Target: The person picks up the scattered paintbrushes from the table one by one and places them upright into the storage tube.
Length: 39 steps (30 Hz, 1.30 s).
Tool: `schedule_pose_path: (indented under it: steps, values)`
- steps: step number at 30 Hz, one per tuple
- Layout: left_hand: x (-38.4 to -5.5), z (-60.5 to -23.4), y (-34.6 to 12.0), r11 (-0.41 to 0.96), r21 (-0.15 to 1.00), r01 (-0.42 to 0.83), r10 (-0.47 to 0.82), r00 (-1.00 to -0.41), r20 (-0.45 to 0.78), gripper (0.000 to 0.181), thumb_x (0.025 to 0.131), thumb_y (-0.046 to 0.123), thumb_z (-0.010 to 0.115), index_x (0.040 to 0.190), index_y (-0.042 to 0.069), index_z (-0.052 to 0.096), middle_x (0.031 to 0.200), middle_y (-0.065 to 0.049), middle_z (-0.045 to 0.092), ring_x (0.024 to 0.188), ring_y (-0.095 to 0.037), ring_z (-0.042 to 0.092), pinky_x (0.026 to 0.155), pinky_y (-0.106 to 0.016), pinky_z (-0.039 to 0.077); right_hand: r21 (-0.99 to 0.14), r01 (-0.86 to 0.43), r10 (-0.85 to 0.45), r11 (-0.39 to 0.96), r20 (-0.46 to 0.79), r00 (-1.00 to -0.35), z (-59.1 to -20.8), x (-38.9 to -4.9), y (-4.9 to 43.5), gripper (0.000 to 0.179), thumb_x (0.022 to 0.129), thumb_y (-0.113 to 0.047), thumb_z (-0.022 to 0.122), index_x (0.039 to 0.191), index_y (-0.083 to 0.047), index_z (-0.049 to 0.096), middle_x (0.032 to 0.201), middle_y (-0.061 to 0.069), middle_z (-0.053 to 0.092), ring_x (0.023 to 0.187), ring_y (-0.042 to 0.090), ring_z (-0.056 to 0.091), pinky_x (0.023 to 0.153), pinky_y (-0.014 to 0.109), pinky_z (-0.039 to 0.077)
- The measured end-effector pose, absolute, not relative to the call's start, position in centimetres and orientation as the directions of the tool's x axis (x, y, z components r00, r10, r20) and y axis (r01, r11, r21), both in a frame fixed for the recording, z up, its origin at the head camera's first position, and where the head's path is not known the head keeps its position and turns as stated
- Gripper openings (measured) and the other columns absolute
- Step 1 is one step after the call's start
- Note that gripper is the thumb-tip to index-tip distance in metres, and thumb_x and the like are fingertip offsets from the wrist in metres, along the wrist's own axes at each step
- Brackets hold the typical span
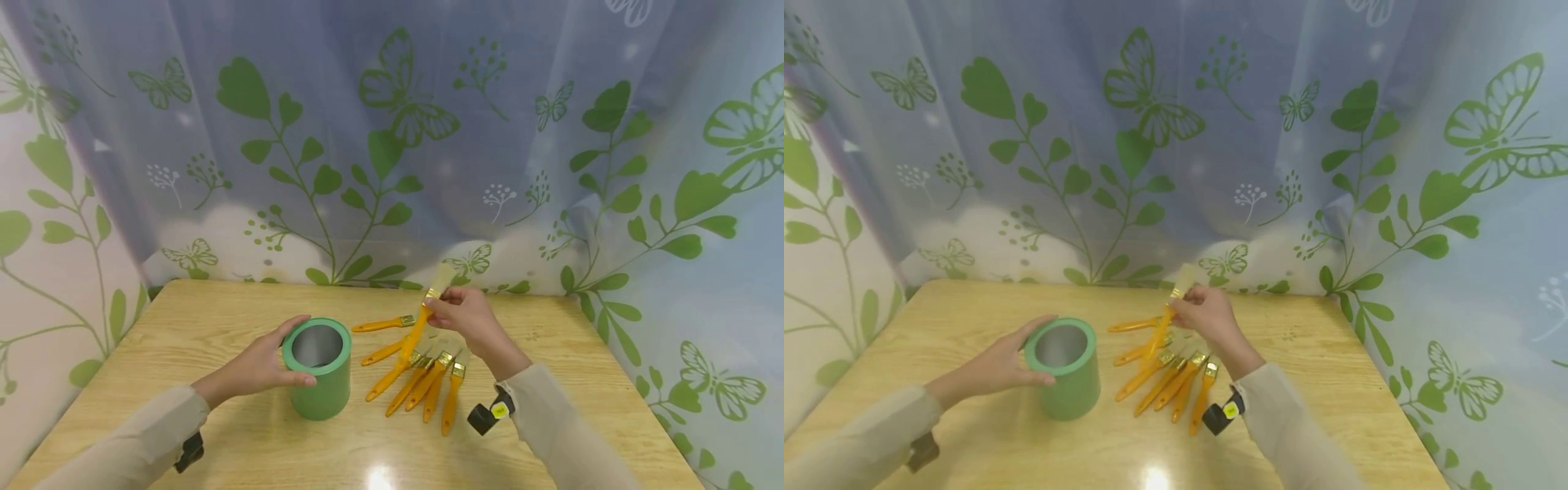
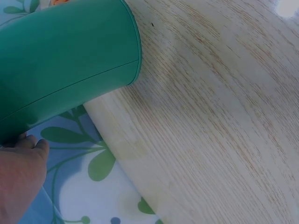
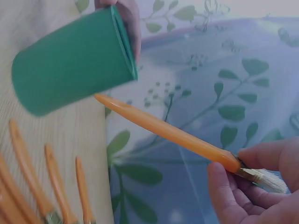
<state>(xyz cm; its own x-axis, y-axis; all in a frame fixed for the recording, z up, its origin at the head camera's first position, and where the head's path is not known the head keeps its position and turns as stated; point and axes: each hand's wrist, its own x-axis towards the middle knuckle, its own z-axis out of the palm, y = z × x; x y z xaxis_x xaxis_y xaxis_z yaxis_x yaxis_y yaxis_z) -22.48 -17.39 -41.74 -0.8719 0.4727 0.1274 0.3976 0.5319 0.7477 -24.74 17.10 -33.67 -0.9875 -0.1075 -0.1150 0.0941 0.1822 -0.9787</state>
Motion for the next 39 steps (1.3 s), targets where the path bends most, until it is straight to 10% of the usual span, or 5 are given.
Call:
schedule_pose_path:
  steps: [14,39]
  values:
    - [-22.7,-42.1,-17.2,0.522,0.757,0.393,0.477,-0.87,0.124,0.105,0.071,0.041,0.084,0.15,0.006,0.025,0.139,-0.022,0.048,0.129,-0.044,0.042,0.098,-0.066,0.036,-0.994,-0.1,-0.118,0.052,0.093,-0.989,-32.5,-24.9,10.8,0.014,0.09,-0.007,0.067,0.09,0.005,0.061,0.091,0.014,0.067,0.076,0.02,0.068,0.079,0.037,0.057]
    - [-22.7,-42.2,-17.0,0.534,0.755,0.381,0.455,-0.882,0.123,0.105,0.072,0.043,0.083,0.152,0.01,0.023,0.141,-0.017,0.048,0.128,-0.04,0.045,0.098,-0.061,0.039,-0.954,-0.162,-0.155,0.254,0.125,-0.98,-36.8,-24.1,5.6,0.016,0.088,-0.015,0.07,0.099,-0.003,0.066,0.088,0.009,0.068,0.077,0.022,0.07,0.066,0.027,0.058]
